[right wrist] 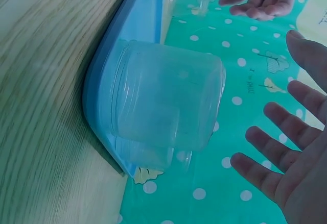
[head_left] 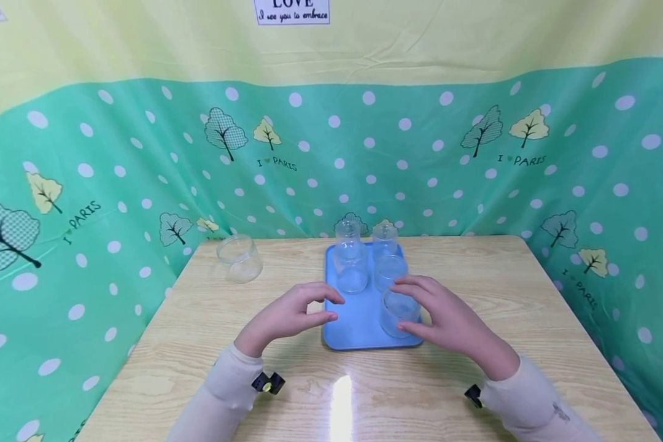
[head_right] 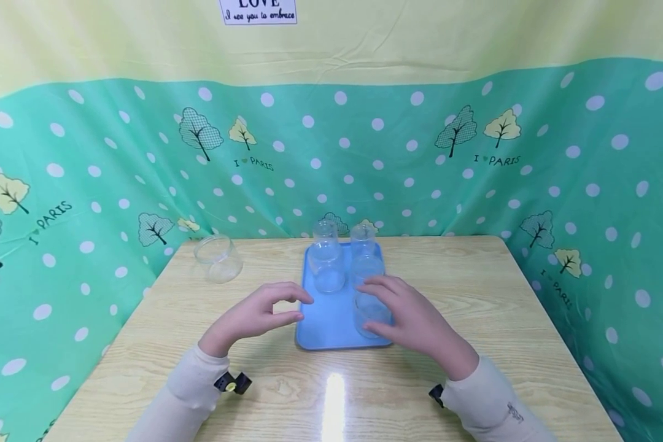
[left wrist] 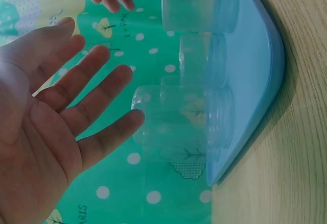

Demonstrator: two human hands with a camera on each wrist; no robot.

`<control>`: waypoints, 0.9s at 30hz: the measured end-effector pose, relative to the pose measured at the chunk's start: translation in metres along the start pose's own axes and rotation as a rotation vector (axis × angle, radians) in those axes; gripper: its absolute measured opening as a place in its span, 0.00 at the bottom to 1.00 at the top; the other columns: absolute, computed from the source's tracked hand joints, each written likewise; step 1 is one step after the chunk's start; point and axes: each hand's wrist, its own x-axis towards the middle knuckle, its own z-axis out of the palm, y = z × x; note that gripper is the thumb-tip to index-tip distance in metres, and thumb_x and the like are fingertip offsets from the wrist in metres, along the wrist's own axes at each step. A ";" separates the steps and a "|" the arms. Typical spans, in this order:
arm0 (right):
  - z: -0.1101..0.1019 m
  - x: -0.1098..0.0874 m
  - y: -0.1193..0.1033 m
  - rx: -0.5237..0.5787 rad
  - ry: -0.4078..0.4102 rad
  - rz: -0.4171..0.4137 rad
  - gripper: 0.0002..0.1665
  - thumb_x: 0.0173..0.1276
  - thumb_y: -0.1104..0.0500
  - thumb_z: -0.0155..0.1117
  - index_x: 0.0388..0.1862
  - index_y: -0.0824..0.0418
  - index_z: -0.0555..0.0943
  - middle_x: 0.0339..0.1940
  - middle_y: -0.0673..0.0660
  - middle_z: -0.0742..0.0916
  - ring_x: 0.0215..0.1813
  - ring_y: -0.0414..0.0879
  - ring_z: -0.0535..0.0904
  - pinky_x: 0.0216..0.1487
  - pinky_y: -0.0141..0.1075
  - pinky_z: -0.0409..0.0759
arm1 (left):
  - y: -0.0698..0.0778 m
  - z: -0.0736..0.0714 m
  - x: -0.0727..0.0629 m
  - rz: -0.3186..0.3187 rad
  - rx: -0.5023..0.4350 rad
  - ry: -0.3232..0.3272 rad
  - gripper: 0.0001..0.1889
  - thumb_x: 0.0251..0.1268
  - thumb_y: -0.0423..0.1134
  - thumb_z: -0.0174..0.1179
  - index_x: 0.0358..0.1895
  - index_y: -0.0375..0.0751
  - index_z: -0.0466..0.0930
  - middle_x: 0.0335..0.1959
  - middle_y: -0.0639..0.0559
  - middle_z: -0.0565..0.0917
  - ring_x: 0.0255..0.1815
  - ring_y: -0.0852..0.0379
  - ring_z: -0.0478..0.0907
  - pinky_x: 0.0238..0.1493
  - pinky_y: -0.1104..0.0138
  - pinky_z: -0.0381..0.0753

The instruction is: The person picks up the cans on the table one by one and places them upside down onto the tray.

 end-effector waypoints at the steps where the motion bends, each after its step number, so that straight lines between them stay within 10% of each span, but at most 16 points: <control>1: -0.001 -0.001 0.000 0.000 0.002 0.001 0.39 0.62 0.45 0.79 0.71 0.50 0.76 0.72 0.49 0.77 0.72 0.49 0.73 0.66 0.51 0.79 | 0.000 0.000 0.000 -0.006 -0.003 -0.003 0.14 0.74 0.48 0.63 0.57 0.52 0.82 0.55 0.61 0.84 0.59 0.56 0.81 0.62 0.53 0.82; 27: -0.004 -0.010 0.008 -0.022 0.048 -0.020 0.36 0.62 0.46 0.79 0.68 0.50 0.79 0.65 0.45 0.82 0.68 0.48 0.77 0.65 0.50 0.80 | 0.002 0.003 0.000 -0.025 0.006 -0.008 0.14 0.74 0.49 0.63 0.58 0.54 0.82 0.55 0.63 0.83 0.58 0.60 0.80 0.61 0.63 0.81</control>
